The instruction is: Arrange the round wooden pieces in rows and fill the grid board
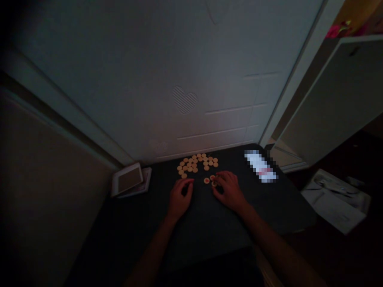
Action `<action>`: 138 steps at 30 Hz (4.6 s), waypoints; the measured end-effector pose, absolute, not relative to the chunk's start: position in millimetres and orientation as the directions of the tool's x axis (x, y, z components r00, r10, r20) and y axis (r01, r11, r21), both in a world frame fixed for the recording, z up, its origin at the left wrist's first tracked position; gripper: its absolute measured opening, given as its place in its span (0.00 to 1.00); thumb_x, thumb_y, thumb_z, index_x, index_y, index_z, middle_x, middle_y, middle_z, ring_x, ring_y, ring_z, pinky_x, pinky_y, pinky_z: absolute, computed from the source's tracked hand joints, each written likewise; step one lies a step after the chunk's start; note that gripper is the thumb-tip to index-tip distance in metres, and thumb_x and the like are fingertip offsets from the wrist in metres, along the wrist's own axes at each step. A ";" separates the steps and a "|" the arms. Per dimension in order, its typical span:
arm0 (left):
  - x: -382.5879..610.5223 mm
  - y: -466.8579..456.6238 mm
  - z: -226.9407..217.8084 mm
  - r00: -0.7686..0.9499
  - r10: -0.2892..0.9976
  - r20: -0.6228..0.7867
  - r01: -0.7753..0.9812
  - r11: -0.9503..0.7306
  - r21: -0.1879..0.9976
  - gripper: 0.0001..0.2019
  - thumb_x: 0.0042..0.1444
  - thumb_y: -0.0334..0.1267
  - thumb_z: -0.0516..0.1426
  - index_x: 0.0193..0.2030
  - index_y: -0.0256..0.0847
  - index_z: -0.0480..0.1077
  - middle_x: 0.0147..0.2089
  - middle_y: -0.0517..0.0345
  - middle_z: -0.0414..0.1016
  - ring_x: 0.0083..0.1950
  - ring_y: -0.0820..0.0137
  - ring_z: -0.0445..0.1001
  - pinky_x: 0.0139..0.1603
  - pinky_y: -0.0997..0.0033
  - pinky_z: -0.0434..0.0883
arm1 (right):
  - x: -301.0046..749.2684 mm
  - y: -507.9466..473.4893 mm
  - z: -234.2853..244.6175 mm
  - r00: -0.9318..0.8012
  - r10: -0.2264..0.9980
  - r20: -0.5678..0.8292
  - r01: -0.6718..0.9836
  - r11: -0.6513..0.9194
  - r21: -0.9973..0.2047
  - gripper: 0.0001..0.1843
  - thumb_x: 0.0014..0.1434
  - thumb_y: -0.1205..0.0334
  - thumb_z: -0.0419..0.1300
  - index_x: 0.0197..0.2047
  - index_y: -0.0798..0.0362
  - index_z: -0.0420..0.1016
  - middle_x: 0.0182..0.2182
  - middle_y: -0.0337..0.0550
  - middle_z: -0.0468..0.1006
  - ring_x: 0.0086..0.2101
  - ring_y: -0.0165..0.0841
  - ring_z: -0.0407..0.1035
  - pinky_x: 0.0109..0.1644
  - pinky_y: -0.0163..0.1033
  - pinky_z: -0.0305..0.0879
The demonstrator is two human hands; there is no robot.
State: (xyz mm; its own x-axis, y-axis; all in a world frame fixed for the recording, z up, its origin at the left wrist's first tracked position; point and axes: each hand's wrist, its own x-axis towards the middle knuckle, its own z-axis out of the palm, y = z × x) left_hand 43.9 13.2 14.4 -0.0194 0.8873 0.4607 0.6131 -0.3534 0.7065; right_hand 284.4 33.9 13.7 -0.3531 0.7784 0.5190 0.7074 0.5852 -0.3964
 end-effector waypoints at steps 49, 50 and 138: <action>66.8 68.2 38.2 0.386 0.835 0.392 0.864 -0.476 0.165 0.15 0.62 0.33 0.55 0.55 0.44 0.73 0.58 0.45 0.76 0.66 0.49 0.65 0.70 0.36 0.50 | 286.8 39.7 16.6 -0.102 0.850 0.517 0.606 0.465 -0.646 0.06 0.66 0.59 0.61 0.42 0.49 0.77 0.39 0.45 0.80 0.45 0.41 0.71 0.52 0.49 0.65; 66.6 61.2 37.6 0.378 0.835 0.400 0.867 -0.470 0.163 0.15 0.62 0.34 0.56 0.54 0.43 0.73 0.58 0.44 0.77 0.66 0.49 0.66 0.70 0.36 0.51 | 286.9 39.8 15.8 -0.104 0.850 0.517 0.602 0.467 -0.647 0.06 0.66 0.59 0.61 0.42 0.49 0.77 0.39 0.45 0.80 0.45 0.41 0.71 0.52 0.49 0.65; 55.2 19.5 17.8 0.058 0.986 0.157 0.345 -0.167 0.923 0.11 0.62 0.45 0.58 0.45 0.43 0.76 0.38 0.56 0.84 0.39 0.66 0.82 0.42 0.67 0.78 | 270.5 27.7 1.2 -0.473 0.662 0.582 0.577 0.731 -0.363 0.12 0.66 0.62 0.62 0.52 0.47 0.75 0.50 0.47 0.81 0.53 0.43 0.73 0.56 0.53 0.69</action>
